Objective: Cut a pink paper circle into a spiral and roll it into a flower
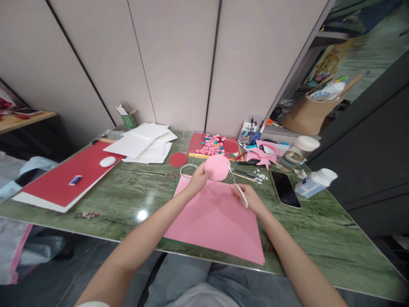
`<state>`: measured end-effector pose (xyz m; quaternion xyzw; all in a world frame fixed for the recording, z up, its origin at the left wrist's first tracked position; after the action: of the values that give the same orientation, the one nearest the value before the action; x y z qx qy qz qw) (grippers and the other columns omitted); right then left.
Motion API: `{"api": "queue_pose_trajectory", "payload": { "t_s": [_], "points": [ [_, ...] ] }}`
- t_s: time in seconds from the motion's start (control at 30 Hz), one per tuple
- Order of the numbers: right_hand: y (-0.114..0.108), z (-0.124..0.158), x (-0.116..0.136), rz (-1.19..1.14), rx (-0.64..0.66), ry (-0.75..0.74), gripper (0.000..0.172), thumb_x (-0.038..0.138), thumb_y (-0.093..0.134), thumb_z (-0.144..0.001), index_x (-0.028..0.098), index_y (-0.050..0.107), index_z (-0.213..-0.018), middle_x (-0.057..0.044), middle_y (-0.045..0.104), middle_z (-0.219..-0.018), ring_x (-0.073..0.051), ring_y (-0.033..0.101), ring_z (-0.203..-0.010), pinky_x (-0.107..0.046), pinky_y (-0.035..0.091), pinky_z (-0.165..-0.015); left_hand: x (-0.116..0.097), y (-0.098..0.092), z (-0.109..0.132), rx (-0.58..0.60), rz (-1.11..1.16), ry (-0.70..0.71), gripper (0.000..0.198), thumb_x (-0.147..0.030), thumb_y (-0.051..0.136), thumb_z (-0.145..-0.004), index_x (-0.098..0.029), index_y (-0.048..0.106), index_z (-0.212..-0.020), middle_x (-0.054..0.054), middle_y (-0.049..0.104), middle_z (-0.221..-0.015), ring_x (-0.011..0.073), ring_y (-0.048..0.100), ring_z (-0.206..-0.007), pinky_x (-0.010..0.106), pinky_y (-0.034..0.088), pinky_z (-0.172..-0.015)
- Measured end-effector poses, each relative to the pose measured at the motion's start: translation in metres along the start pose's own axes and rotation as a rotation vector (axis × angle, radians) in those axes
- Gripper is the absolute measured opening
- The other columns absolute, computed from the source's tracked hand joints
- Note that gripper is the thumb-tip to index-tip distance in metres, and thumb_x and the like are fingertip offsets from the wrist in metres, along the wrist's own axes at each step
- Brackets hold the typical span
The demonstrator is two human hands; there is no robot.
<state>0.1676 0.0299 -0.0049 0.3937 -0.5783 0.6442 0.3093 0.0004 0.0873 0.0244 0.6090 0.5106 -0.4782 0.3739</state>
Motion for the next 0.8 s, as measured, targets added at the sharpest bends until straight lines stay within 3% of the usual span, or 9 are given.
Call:
{"api": "queue_pose_trajectory", "payload": {
  "t_s": [0.17,0.53,0.8],
  "points": [
    [0.0003,-0.0002,0.0001,0.016,-0.007,0.005,0.046,0.057,0.04,-0.074,0.015,0.049,-0.056,0.002,0.047,-0.046,-0.009,0.039,-0.043,-0.021,0.029,-0.044,0.0003,0.0009,-0.001,0.042,-0.041,0.009,0.037,-0.02,0.049,-0.071,-0.013,0.051,-0.107,0.008,0.058,-0.1,0.0196,0.049,-0.096,0.032,0.038,-0.083],
    [0.0003,-0.0018,-0.0041,0.041,-0.002,0.005,0.044,0.056,0.042,-0.073,0.015,0.051,-0.059,0.002,0.046,-0.045,-0.009,0.04,-0.042,-0.021,0.026,-0.042,-0.0015,-0.0043,0.0005,-0.084,-0.015,0.004,0.023,-0.025,0.05,-0.071,-0.013,0.052,-0.091,0.005,0.055,-0.089,0.0143,0.048,-0.081,0.024,0.039,-0.071],
    [0.0001,-0.0017,-0.0057,0.074,-0.007,0.005,0.044,0.055,0.043,-0.073,0.015,0.052,-0.059,0.002,0.047,-0.046,-0.01,0.041,-0.043,-0.021,0.027,-0.043,0.0014,-0.005,0.0024,-0.115,-0.018,-0.008,0.019,-0.025,0.047,-0.073,-0.013,0.05,-0.087,0.003,0.054,-0.089,0.0138,0.047,-0.081,0.024,0.037,-0.073]
  ]
}}
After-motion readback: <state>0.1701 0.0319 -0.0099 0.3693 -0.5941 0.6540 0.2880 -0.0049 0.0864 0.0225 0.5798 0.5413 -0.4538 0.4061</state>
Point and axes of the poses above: each hand's wrist, its own z-axis away from the middle knuckle, its own y-axis out of the palm, x = y × z, the point moved 8 cm from there along -z, towards the middle knuckle
